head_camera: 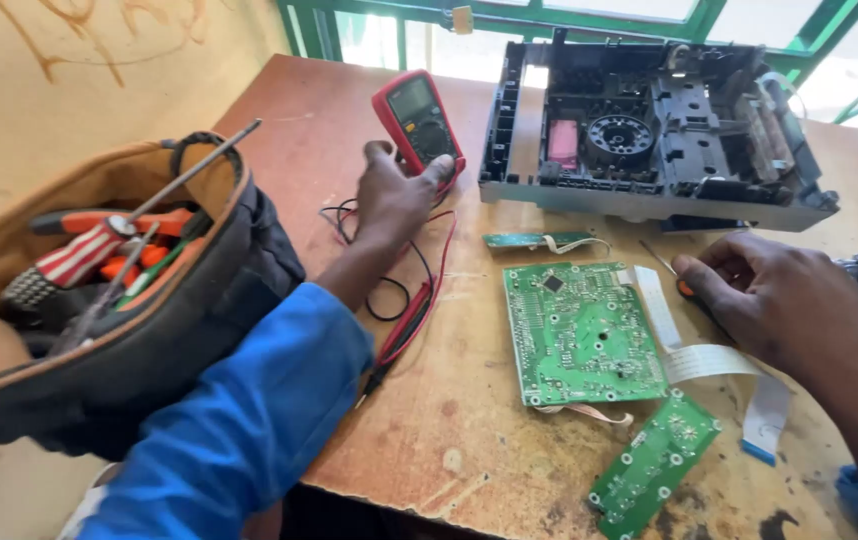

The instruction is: Testing electrical components on a circuit board using a digital multimeter to diagnose faults.

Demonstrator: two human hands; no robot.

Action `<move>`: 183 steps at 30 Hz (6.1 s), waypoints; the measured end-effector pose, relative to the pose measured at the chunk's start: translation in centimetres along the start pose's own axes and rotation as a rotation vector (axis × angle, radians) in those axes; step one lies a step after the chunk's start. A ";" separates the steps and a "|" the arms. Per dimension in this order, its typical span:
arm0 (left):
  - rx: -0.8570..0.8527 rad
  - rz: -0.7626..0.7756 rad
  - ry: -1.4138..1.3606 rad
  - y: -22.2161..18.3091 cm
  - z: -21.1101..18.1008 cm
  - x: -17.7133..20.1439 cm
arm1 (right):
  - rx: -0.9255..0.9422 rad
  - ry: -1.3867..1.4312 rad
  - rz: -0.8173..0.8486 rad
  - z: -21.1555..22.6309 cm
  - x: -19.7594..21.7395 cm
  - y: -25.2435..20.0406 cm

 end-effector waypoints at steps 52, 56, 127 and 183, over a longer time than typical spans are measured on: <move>-0.218 0.459 0.027 -20.1 -1.0 14.8 | 1.349 0.448 -0.117 23.0 4.2 -14.3; -0.320 0.303 -0.331 -20.2 -3.5 15.3 | 1.432 0.311 -0.210 23.8 2.8 -15.1; 0.755 1.864 -1.738 -5.3 -2.6 17.3 | 0.403 1.973 -0.023 2.0 4.1 -2.7; -1.005 0.934 -0.092 -16.6 -3.4 -2.7 | 0.352 0.864 0.111 5.6 0.3 -5.0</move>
Point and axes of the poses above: each hand's wrist, its own y-axis towards the middle knuckle, its own x-axis out of the back of the hand, z = x × y, the point moved 5 cm from there along y, towards the middle knuckle, and after that the axes turned 11 degrees about -y, right-handed, at the moved point
